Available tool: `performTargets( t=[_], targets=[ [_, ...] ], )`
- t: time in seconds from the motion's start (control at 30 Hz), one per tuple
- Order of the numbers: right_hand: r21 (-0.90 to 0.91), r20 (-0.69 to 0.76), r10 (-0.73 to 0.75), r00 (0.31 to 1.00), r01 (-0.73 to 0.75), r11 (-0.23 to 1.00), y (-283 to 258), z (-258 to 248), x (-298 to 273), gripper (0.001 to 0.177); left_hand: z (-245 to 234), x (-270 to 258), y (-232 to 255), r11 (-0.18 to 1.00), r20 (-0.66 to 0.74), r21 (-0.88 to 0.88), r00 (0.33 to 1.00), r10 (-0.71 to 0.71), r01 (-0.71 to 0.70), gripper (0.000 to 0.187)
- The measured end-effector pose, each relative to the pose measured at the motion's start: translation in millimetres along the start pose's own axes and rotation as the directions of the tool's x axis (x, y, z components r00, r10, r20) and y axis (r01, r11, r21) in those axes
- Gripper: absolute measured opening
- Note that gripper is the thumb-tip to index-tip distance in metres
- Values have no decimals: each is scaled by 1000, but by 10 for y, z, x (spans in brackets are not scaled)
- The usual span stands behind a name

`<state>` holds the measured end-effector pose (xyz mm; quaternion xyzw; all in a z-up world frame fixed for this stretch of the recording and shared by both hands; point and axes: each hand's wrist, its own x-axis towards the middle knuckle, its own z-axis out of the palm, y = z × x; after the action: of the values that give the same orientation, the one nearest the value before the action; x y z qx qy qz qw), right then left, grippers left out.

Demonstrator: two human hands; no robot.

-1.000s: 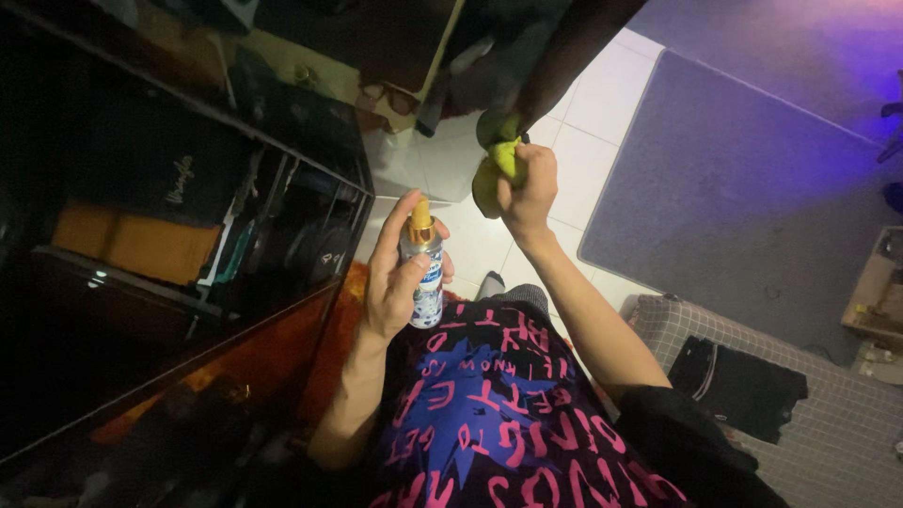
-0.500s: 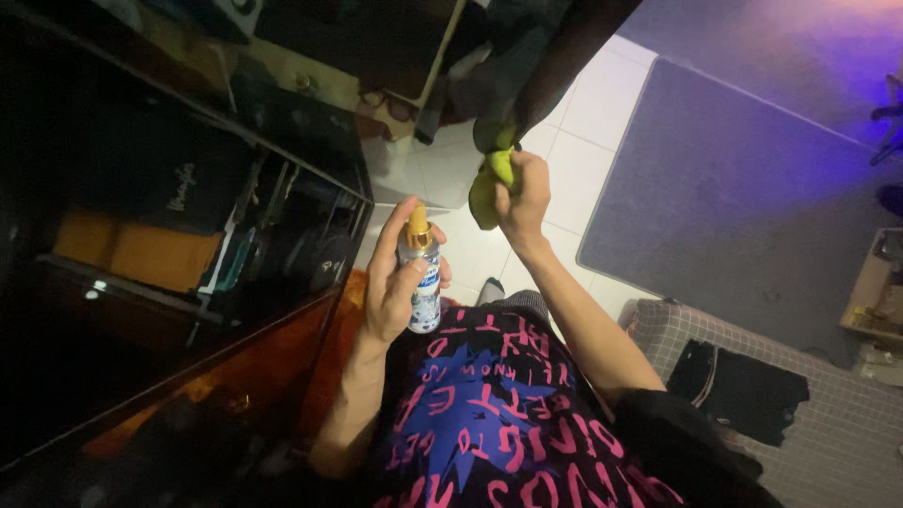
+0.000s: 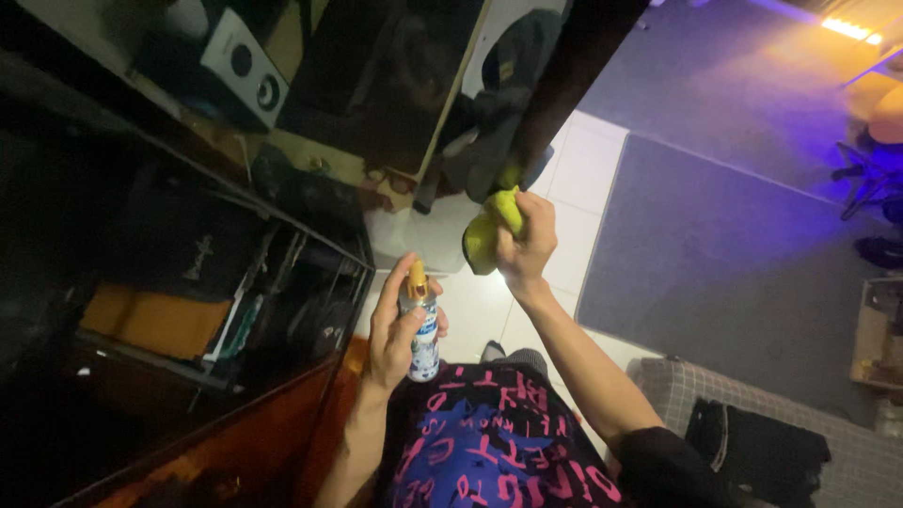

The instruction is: The person cleans a mirrored wardrobe door using a yellow cloth and a spray bottle. They repeatedly spray the surface and wipe it in sections, moving from the upper area to the lower area of the mirror.

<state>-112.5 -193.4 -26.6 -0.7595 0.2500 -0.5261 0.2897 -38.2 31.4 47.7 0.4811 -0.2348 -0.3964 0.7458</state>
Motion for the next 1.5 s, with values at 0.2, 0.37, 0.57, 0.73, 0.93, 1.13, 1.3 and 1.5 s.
performTargets(
  t=[0.2, 0.37, 0.57, 0.73, 0.93, 1.13, 1.3, 1.5],
  targets=[
    [44, -94, -95, 991, 100, 994, -416, -102, 585, 45, -26, 34, -13, 999, -4, -26, 1000, 22, -22, 71],
    [36, -148, -160, 976, 167, 985, -767, -178, 1061, 41, -49, 76, 7, 1000, -25, 23, 1000, -19, 19, 70],
    [8, -208, -241, 948, 249, 969, -1178, -274, 1620, 37, -102, 131, -70, 999, -62, 28, 997, -45, 47, 71],
    [-31, -242, -321, 916, 323, 946, -1539, -361, 2065, 34, -170, 249, -202, 995, -105, -48, 990, -97, 92, 75],
    [-20, -276, -379, 883, 389, 921, -1890, -444, 2551, 32, -320, 379, -418, 990, -110, -90, 986, -122, 112, 80],
    [-29, -273, -414, 868, 423, 906, -2114, -541, 2933, 28, -547, 496, -824, 994, -155, 8, 982, -107, 110, 79],
    [-69, -280, -447, 850, 446, 892, -2179, -563, 3052, 24, -890, 793, -1319, 999, -78, 42, 997, -27, 31, 78],
    [-82, -300, -444, 844, 440, 894, -2184, -515, 3116, 29, -1202, 1253, -1839, 996, 30, 89, 999, 24, -27, 76]
  ],
)
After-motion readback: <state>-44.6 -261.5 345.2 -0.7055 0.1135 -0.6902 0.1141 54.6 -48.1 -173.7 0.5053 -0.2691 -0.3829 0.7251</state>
